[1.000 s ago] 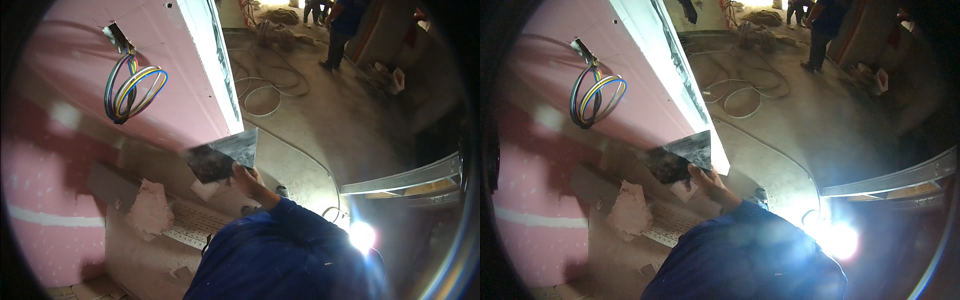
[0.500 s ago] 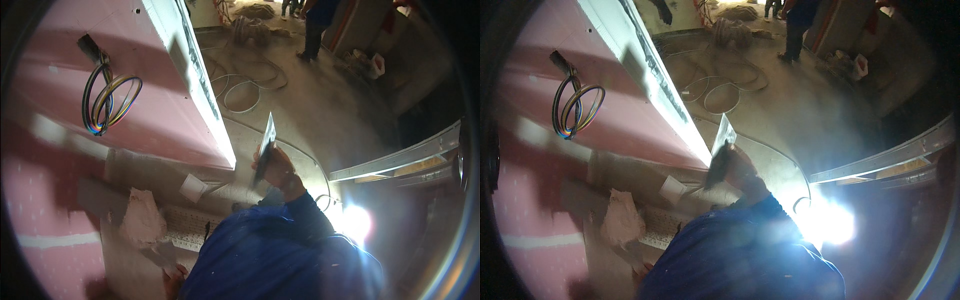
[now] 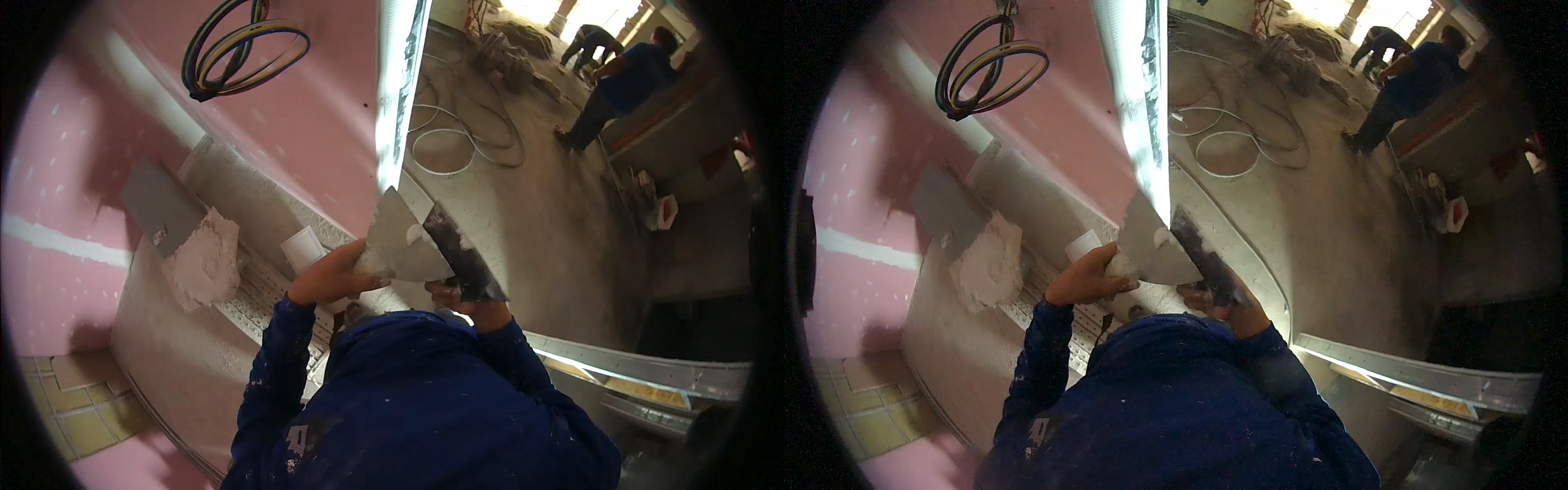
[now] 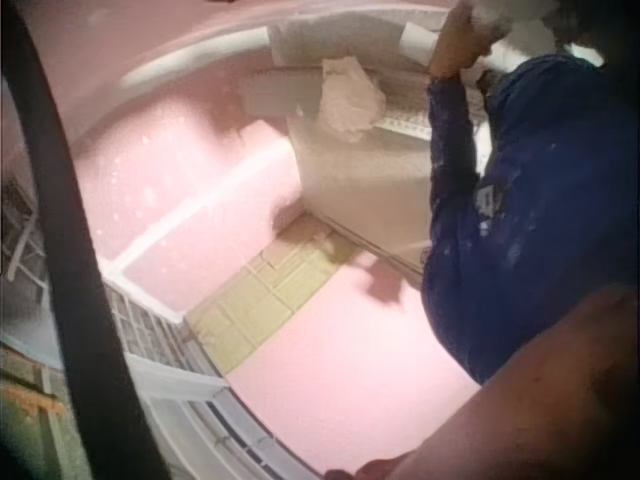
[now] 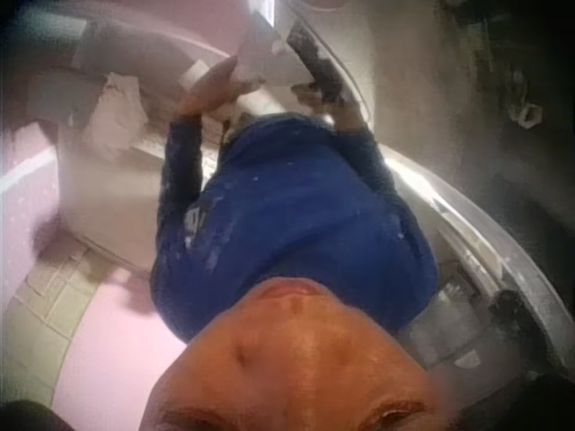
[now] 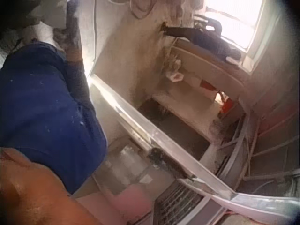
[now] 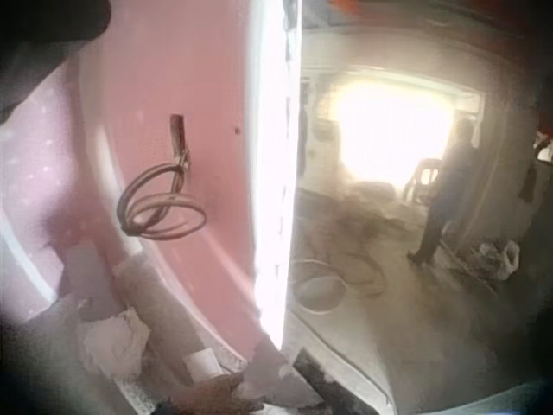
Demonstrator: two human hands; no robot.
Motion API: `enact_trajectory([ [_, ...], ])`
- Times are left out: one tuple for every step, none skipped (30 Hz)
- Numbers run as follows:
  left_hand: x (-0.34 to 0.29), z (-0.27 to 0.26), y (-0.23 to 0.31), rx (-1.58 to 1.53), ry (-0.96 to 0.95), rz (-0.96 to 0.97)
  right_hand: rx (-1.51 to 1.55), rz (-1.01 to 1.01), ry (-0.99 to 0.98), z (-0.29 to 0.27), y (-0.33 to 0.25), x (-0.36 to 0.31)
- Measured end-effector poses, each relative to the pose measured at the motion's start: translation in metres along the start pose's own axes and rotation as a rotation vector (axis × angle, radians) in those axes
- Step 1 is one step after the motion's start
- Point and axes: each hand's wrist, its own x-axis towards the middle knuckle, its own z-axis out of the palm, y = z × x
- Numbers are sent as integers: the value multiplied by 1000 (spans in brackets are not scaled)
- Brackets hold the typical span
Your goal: The person applies joint compound to a wall corner using a taping knife and hawk. They repeatedly scoop compound from the hawk and smooth it along the corner edge, working around exposed wiring and a cutout in the pink drywall.
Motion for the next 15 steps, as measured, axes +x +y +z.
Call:
enact_trajectory([
  [4, 4, 7, 10, -8, 21, -6, 42, -145, -4, -6, -2],
  [9, 9, 12, 38, -13, 30, 8, 84, -216, -8, -11, -4],
  [13, 14, 15, 66, -22, 36, -302, 21, 23, -12, -18, -5],
  [17, 20, 17, 103, -24, 64, -580, -47, 186, -15, -24, -5],
  [21, 27, 18, 137, -27, 87, -703, -108, 336, -18, -29, -6],
  [25, 31, 18, 181, -24, 122, -832, -126, 356, -21, -35, -7],
  [29, 35, 19, 239, -4, 147, -838, -94, 450, -24, -39, -8],
  [32, 44, 18, 305, 19, 191, -714, -52, 410, -26, -45, -9],
  [39, 53, 19, 392, 41, 234, -582, -71, 330, -29, -53, -5],
  [42, 59, 19, 374, -20, 67, -521, -143, 303, -32, -52, -8],
  [49, 66, 19, 444, -54, 137, -822, -214, 310, -36, -56, -2],
  [53, 73, 20, 427, -87, 201, -956, -259, 333, -40, -58, 2],
  [55, 81, 21, 339, -139, 196, -697, -118, 576, -44, -62, 10],
  [57, 86, 21, 384, -156, 215, -870, -281, 477, -47, -67, 13],
  [58, 91, 22, 318, -135, 192, -1001, -254, 571, -50, -76, 20],
])
